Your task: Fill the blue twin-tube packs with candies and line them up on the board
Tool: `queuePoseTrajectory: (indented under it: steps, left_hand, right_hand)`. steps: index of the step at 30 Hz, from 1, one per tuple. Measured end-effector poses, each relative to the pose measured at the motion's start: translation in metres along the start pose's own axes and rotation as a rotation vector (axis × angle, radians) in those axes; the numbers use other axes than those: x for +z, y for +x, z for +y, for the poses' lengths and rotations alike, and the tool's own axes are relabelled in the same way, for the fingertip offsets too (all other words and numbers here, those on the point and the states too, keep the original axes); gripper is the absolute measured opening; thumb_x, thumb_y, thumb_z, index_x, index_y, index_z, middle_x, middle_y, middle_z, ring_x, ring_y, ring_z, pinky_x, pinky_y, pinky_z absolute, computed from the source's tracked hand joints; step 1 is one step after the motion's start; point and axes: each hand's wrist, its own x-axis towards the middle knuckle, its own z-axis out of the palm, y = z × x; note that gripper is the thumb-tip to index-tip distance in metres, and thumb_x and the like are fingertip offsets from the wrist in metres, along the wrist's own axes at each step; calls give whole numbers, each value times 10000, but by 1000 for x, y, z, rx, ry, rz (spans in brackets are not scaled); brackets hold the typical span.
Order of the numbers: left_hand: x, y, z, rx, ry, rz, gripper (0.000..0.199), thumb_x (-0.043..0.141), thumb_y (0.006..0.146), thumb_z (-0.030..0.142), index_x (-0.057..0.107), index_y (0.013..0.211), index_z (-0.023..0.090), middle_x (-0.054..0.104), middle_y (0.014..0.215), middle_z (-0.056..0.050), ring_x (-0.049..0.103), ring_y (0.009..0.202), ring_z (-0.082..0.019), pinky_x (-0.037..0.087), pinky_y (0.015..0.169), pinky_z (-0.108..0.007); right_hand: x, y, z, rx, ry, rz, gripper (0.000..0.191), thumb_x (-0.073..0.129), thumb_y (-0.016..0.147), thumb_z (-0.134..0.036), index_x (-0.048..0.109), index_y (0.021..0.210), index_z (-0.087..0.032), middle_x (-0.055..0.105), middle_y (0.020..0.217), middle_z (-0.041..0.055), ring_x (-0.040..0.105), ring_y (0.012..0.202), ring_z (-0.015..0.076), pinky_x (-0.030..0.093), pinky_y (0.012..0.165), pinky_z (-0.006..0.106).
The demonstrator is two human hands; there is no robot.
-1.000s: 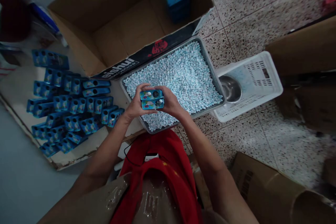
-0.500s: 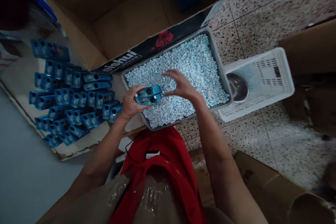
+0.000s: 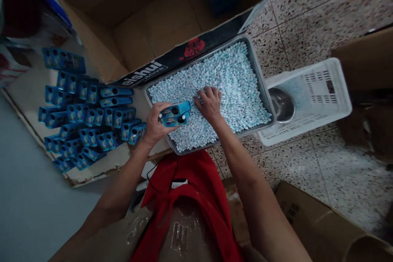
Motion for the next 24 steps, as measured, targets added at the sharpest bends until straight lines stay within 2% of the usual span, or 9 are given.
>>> queuePoseTrajectory:
  steps: [3,6,9,11,14,17,19,22,24]
  left_hand:
    - [-7,0,2,57,41,30,723,946,728,308,594,1359,283,691,1351,-90,661,1283,-306,533,1142,-468]
    - [-12,2,0,76,82,73,713,926,734,278,595,1365,262,694,1297,-85,675,1217,-293,553,1090,-432]
    - [-15,10,7,-6,212,-16,687,886,744,248,613,1374,249,683,1262,-81,666,1190,-292,553,1070,-418]
    - [-15,19,18,-81,331,-127,690,866,741,230,623,1387,242,674,1246,-83,650,1189,-305,545,1076,-431]
    - [-9,34,45,-117,503,-270,671,839,734,175,640,1373,225,667,1245,-102,621,1196,-334,542,1054,-453]
    - [2,45,71,-95,626,-352,595,780,767,116,641,1335,228,670,1263,-116,600,1186,-348,549,978,-459]
    - [6,48,79,-62,655,-381,554,742,786,78,640,1305,242,675,1252,-114,599,1168,-349,546,942,-463]
    - [2,48,67,-57,612,-322,560,762,773,76,640,1291,251,674,1251,-115,607,1170,-357,546,952,-476]
    - [-7,44,47,-98,533,-202,604,828,745,137,638,1308,246,673,1254,-111,620,1177,-356,545,998,-483]
  right_hand:
    - [-2,-3,7,8,84,-22,252,654,937,-500,706,867,-264,695,1029,134,585,1124,362,453,1067,592]
    - [-2,0,10,173,273,71,321,733,841,-551,633,735,-264,621,806,62,590,888,271,530,889,453]
    - [-11,4,-1,512,745,166,365,751,780,-574,574,712,-262,498,641,-23,490,655,172,458,605,309]
    - [-23,3,-20,642,1152,133,366,755,753,-559,548,723,-259,454,623,-50,438,590,132,377,523,264]
    - [-41,-4,-62,517,1536,99,331,726,763,-520,540,712,-251,510,689,-30,510,652,126,459,615,274]
    - [-41,-13,-101,295,1433,201,354,733,792,-469,516,628,-244,543,709,-6,553,742,146,493,736,311]
    - [-33,-13,-111,285,1265,325,435,752,817,-456,453,583,-244,463,647,-24,463,668,135,441,678,307]
    - [-21,-4,-92,475,1217,461,576,616,921,-624,294,601,-269,254,578,-68,276,555,129,363,578,312]
    - [-19,2,-66,593,1243,454,617,483,934,-764,231,641,-283,200,575,-83,245,527,128,352,549,311]
